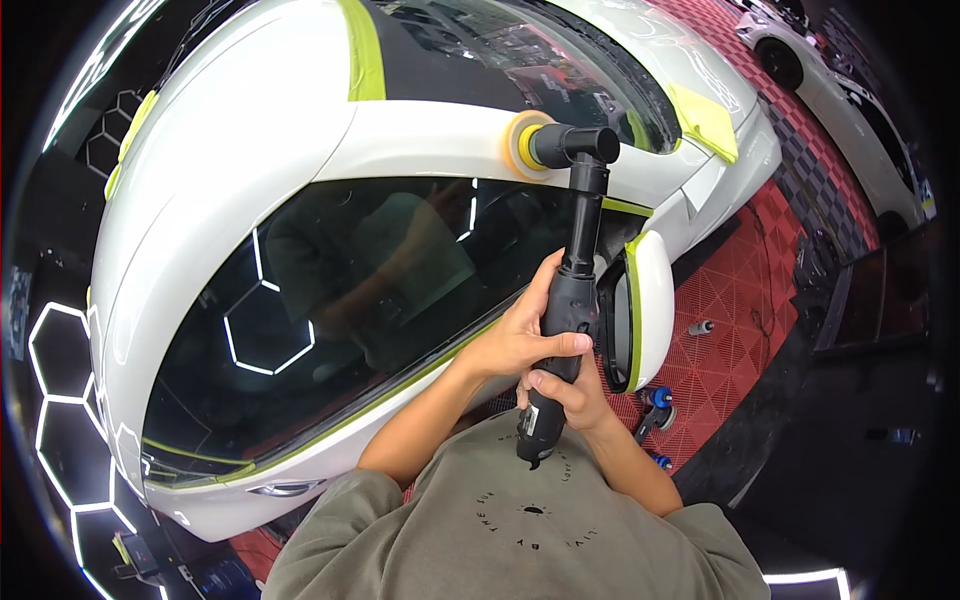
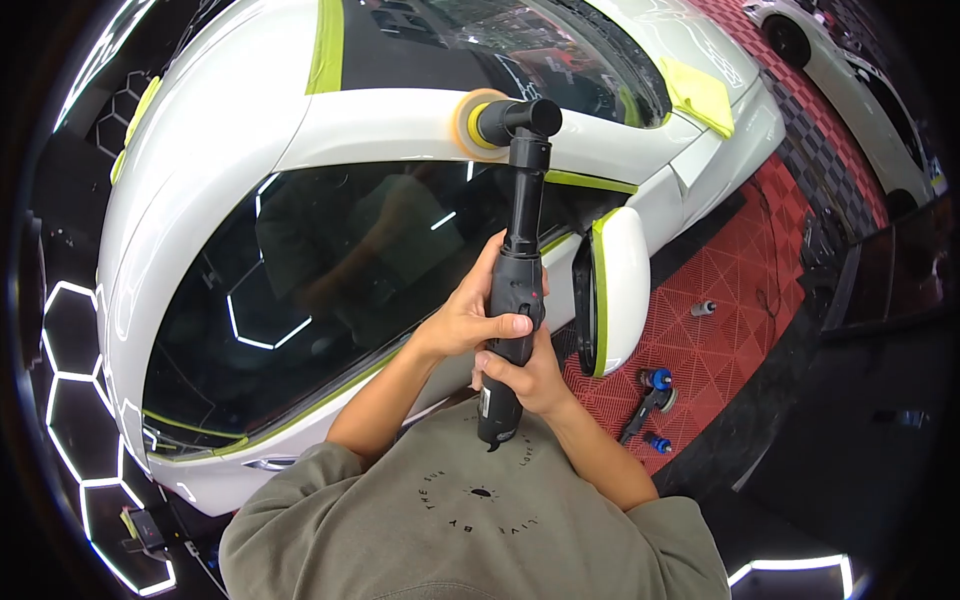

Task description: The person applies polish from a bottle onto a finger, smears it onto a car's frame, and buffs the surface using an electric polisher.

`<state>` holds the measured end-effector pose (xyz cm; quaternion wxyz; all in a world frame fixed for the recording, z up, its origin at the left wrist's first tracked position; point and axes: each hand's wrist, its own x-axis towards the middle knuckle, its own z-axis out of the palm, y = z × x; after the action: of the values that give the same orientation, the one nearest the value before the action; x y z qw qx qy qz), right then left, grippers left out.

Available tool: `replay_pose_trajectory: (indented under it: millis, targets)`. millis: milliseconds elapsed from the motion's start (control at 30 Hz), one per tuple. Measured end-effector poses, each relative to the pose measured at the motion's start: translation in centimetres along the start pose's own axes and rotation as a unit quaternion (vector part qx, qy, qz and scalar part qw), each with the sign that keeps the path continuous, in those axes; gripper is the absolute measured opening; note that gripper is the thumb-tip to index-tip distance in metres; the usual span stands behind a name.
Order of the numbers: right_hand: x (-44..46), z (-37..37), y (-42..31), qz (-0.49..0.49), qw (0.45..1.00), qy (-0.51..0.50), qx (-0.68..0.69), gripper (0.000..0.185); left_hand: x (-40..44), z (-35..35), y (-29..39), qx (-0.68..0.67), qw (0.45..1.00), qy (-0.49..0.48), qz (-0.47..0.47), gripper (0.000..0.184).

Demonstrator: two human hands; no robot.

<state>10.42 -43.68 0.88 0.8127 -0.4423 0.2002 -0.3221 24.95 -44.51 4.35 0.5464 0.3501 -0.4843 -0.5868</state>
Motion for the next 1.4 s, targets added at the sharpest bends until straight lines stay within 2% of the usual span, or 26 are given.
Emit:
replay_pose_trajectory:
  millis: [233,333,367,400,500,733,800,933,1067,1100,1133,1267,1400]
  targets:
    - [-0.2,-0.8,0.5,-0.013,0.999,0.032,0.037,0.047,0.9,0.4,-1.3,-0.015,0.999,-0.003,-0.036,0.099]
    - [-0.1,-1.3,0.7,-0.007,0.998,0.042,0.044,0.043,1.6,-0.1,-2.3,0.031,0.999,-0.014,-0.010,0.099]
    - [0.0,-1.4,0.7,-0.001,0.998,0.044,0.048,0.040,2.0,-0.4,-2.1,-0.010,0.999,-0.046,-0.022,0.096]
    - [0.1,-1.3,0.6,-0.004,0.998,0.041,0.049,0.040,2.5,0.0,-2.7,-0.007,1.000,-0.013,-0.010,0.078]
    - [0.0,-1.2,0.9,-0.016,0.990,0.099,0.097,0.032,4.6,1.4,-3.9,-0.027,0.995,0.065,-0.067,0.057]
    - [0.0,0.4,2.2,-0.022,0.989,0.092,0.113,0.021,2.8,1.1,-2.6,0.005,0.996,0.078,-0.042,0.056]
    - [0.3,2.0,2.8,-0.051,0.997,0.065,0.010,0.026,0.6,0.3,-1.2,0.023,0.996,0.091,-0.005,0.056]
    - [1.0,5.0,3.7,-0.073,0.996,0.030,-0.041,0.045,-2.7,-1.6,0.9,0.023,0.994,0.103,0.032,0.058]
    - [1.8,8.0,2.9,-0.096,0.993,0.037,-0.053,0.050,-4.5,-2.3,4.3,-0.013,0.993,0.110,0.042,0.062]
    - [2.1,8.4,2.7,-0.084,0.993,0.010,-0.084,0.051,-4.9,-2.9,4.6,-0.005,0.992,0.107,0.059,0.063]
    - [2.3,8.8,2.4,-0.073,0.990,-0.016,-0.116,0.052,-5.4,-3.0,5.1,-0.049,0.989,0.116,0.072,0.057]
    - [3.1,10.4,2.2,-0.079,0.977,-0.052,-0.191,0.043,-7.2,-4.0,6.5,-0.088,0.981,0.128,0.117,0.062]
    - [2.4,10.3,2.1,-0.106,0.967,-0.057,-0.224,0.042,-8.2,-3.5,5.8,-0.079,0.978,0.149,0.125,0.066]
